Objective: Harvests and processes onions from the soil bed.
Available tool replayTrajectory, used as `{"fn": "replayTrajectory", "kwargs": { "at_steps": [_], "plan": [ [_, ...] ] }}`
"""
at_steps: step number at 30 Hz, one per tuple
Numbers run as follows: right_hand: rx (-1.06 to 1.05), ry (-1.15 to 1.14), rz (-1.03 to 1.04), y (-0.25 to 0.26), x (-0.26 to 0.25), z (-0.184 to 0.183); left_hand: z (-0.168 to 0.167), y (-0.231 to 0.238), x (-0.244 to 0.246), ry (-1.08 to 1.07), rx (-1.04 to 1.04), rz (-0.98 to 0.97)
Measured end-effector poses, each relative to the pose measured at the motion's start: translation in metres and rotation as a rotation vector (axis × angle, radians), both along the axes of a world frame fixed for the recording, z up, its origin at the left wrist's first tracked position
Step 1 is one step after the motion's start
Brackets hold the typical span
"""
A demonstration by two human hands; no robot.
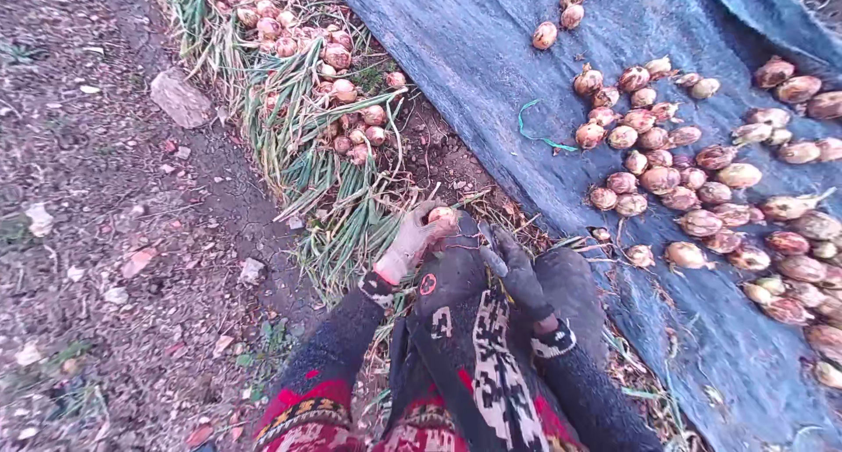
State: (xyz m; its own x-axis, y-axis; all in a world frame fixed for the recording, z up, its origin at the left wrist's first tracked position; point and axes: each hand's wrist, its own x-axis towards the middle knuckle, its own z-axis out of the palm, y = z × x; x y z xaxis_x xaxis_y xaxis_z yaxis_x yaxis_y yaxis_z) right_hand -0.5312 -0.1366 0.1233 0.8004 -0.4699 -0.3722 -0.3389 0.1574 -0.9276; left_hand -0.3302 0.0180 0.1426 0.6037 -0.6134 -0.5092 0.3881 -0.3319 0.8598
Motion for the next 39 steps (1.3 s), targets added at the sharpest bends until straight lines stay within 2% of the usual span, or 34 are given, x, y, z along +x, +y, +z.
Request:
{"fn": "replayTrajectory", "kwargs": {
  "at_steps": [4,6,8,11,12,13,15,17,18,19,20,22,24,25,27,29,31,32,34,35,37,39],
  "plan": [
    [0.018,-0.181,-0.079,0.008,-0.022,0.012,0.039,-0.015,-0.074,0.242,-0.008,-0.32],
    [0.096,-0.239,-0.189,0.011,-0.031,0.018,0.047,-0.016,-0.09,0.209,0.0,-0.386],
    [0.158,-0.28,-0.207,0.013,-0.043,0.016,0.053,-0.014,-0.098,-0.033,0.05,-0.452],
    [0.26,-0.308,-0.233,0.019,-0.055,0.012,0.048,-0.011,-0.103,-0.565,0.209,-0.53],
    [0.298,-0.35,-0.235,0.022,-0.06,0.018,0.037,-0.01,-0.101,-0.652,0.306,-0.491],
    [0.318,-0.403,-0.214,0.023,-0.067,0.03,0.021,-0.007,-0.094,-0.625,0.385,-0.382],
    [0.274,-0.446,-0.203,0.02,-0.075,0.057,-0.011,0.005,-0.071,-0.341,0.391,-0.027],
    [0.133,-0.31,-0.279,0.015,-0.07,0.061,-0.019,0.013,-0.053,0.002,0.164,0.214],
    [0.056,-0.162,-0.231,0.008,-0.069,0.056,-0.014,0.01,-0.055,0.063,0.116,0.233],
    [0.02,-0.015,-0.098,0.0,-0.069,0.049,-0.006,0.002,-0.061,0.023,0.138,0.188],
    [0.04,0.079,0.007,-0.003,-0.067,0.036,0.003,-0.008,-0.07,-0.11,0.218,0.087],
    [0.257,0.175,0.058,0.004,-0.06,0.017,0.019,-0.024,-0.094,-0.473,0.383,-0.21],
    [0.645,0.196,-0.084,0.016,-0.051,-0.002,0.028,-0.031,-0.121,-0.706,0.481,-0.521],
    [0.867,0.192,-0.129,0.017,-0.05,-0.011,0.03,-0.032,-0.131,-0.726,0.492,-0.626],
    [1.188,0.179,-0.16,0.012,-0.053,-0.023,0.026,-0.034,-0.138,-0.666,0.479,-0.677],
    [1.301,0.15,-0.218,0.003,-0.053,-0.024,0.015,-0.039,-0.126,-0.613,0.424,-0.639],
    [1.243,-0.021,-0.333,-0.009,-0.052,-0.006,0.003,-0.049,-0.101,-0.694,0.462,-0.551],
    [1.144,-0.23,-0.385,-0.02,-0.053,0.009,-0.004,-0.053,-0.078,-0.767,0.547,-0.465],
    [0.87,-0.591,-0.44,-0.061,-0.061,0.031,-0.028,-0.045,-0.017,-0.858,0.79,-0.284],
    [0.685,-0.652,-0.476,-0.082,-0.061,0.042,-0.038,-0.035,0.016,-0.853,0.915,-0.242],
    [0.403,-0.585,-0.491,-0.11,-0.06,0.048,-0.057,-0.013,0.079,-0.772,1.062,-0.152],
    [0.281,-0.373,-0.474,-0.108,-0.052,0.043,-0.087,0.014,0.136,-0.764,1.052,0.045]
  ]
}}
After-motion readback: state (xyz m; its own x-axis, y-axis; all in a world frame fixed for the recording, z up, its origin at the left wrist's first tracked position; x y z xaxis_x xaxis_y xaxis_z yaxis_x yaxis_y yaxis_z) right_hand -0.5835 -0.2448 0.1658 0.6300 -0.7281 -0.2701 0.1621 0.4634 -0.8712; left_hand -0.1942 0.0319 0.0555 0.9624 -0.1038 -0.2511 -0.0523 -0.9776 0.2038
